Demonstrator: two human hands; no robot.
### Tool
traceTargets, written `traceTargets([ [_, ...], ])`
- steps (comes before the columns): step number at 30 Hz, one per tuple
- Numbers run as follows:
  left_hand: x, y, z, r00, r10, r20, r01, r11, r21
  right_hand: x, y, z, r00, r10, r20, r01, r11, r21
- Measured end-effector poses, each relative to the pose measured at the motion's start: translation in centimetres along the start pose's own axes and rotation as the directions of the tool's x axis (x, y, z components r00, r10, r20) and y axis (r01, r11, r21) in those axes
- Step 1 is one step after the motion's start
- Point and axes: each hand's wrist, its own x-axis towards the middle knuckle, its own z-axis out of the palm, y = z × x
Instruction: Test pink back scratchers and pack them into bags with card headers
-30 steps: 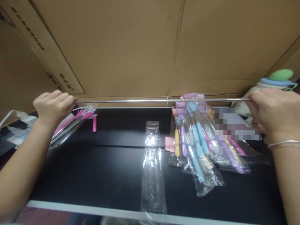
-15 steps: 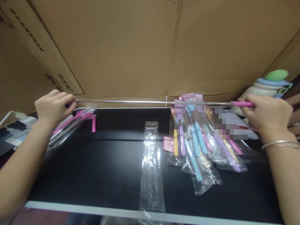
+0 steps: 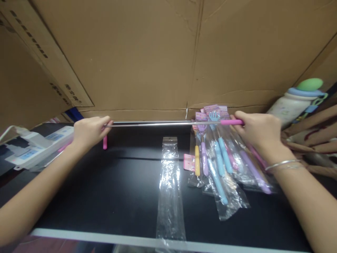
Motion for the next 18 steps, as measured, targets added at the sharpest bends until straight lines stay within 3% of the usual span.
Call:
traceTargets([
  [7,-0.8,4.5,-2.6,0.999,0.02,-0.042,-0.024,0.996,-0.09,-1.1,-5.3,-3.2,0.996,-0.088,-0.014,0.089,0.988,0.126],
  [11,-1.3,6.4,-3.1,0.995,0.099,0.017,-0.094,0.976,-0.196,-2.1,-7.5,-3.6,0.976,-0.216,-0.009,0.214,0.96,0.18],
  [15,-1.1,6.1,-3.1,0.996,0.063,0.066,-0.046,0.971,-0.236,-2.4,-8.7,-4.3,0.95,-0.31,-0.037,0.311,0.924,0.224],
  [18,-0.7,5.0,-2.8,0.999,0.023,0.046,-0.011,0.969,-0.246,-2.0,-8.2,-4.9,0.932,-0.346,-0.106,0.361,0.905,0.226],
])
